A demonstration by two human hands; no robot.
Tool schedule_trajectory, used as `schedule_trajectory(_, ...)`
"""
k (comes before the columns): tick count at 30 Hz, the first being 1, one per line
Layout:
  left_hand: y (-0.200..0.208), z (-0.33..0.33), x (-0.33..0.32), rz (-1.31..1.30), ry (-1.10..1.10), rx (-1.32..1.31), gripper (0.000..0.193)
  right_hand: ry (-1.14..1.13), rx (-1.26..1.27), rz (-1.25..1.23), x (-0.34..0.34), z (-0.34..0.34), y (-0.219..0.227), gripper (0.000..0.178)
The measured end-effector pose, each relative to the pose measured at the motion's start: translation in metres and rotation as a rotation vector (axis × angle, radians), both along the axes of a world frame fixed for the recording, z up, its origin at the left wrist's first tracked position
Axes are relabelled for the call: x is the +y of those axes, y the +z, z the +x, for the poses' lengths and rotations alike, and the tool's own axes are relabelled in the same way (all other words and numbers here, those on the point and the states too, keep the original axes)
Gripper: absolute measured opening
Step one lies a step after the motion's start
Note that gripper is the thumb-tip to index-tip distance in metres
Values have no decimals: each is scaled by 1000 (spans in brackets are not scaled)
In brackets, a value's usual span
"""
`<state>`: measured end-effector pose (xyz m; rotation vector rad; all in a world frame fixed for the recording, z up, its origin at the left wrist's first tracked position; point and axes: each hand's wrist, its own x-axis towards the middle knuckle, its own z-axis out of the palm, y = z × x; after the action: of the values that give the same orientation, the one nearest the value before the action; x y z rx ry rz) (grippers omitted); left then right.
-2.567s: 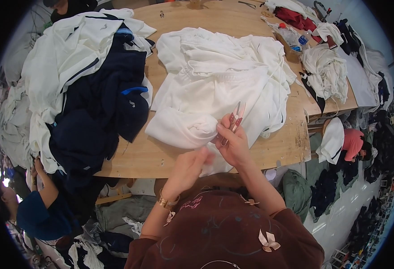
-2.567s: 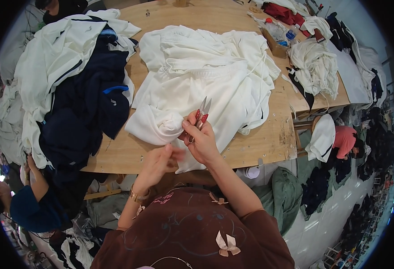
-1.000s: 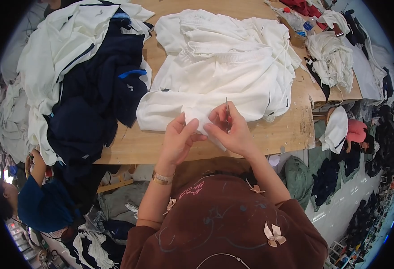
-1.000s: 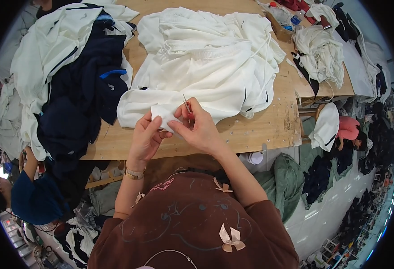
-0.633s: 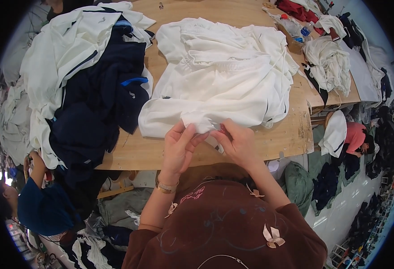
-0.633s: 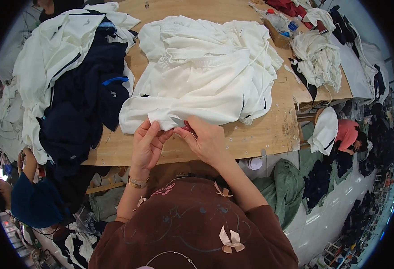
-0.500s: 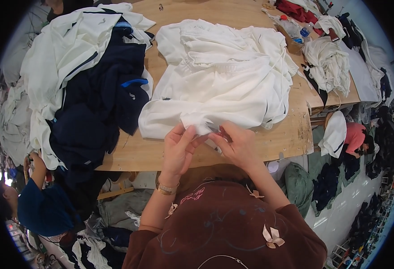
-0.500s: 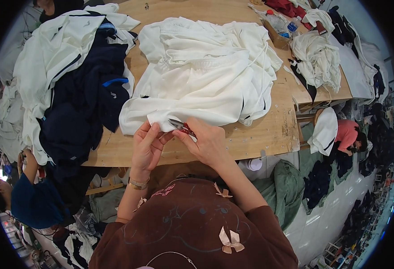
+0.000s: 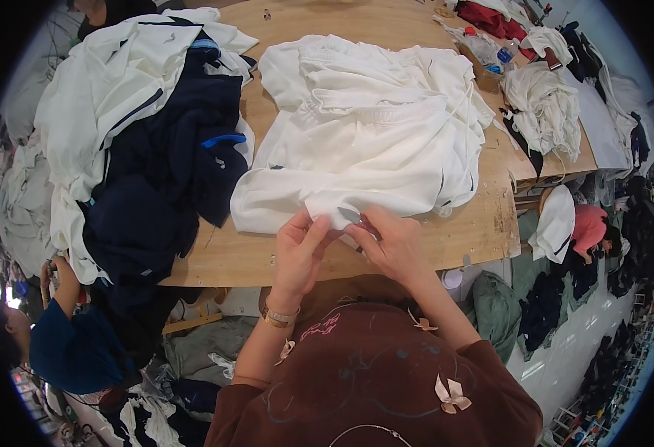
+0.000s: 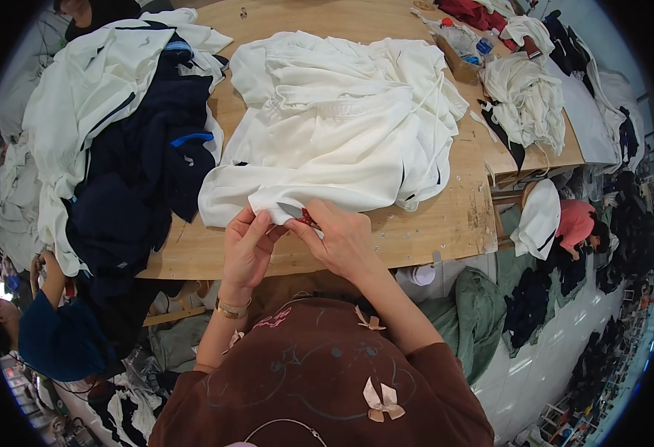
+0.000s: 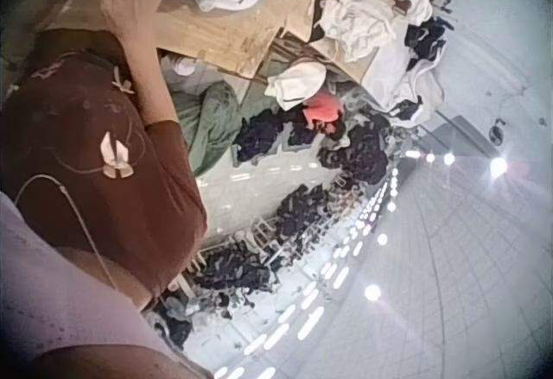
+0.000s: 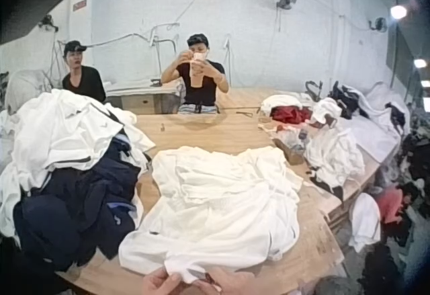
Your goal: Trimming excess threads from white garments using thread snips.
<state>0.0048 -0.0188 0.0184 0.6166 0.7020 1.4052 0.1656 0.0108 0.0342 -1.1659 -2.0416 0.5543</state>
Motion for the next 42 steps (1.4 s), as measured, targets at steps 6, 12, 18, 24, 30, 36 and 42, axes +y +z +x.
schedule_trajectory(6,-1,-1,0,-19,18,-32,25,30,-14,48,0,1,1,29)
schedule_trajectory(12,1,-1,0,-20,20,-74,26,14,-82,124,0,1,0,31)
schedule_trajectory(18,2,-1,0,-36,13,-95,27,14,-86,133,0,0,0,31)
schedule_trajectory(24,-2,0,-1,-53,5,-47,26,16,-58,131,1,0,0,30)
schedule_trajectory(30,-2,0,-1,-52,-7,-40,27,24,-4,117,2,1,-3,30)
schedule_trajectory(36,0,0,0,-78,2,-46,29,5,258,-139,1,3,-1,33)
schedule_trajectory(42,7,9,0,6,80,98,28,137,383,-227,-1,-5,0,18)
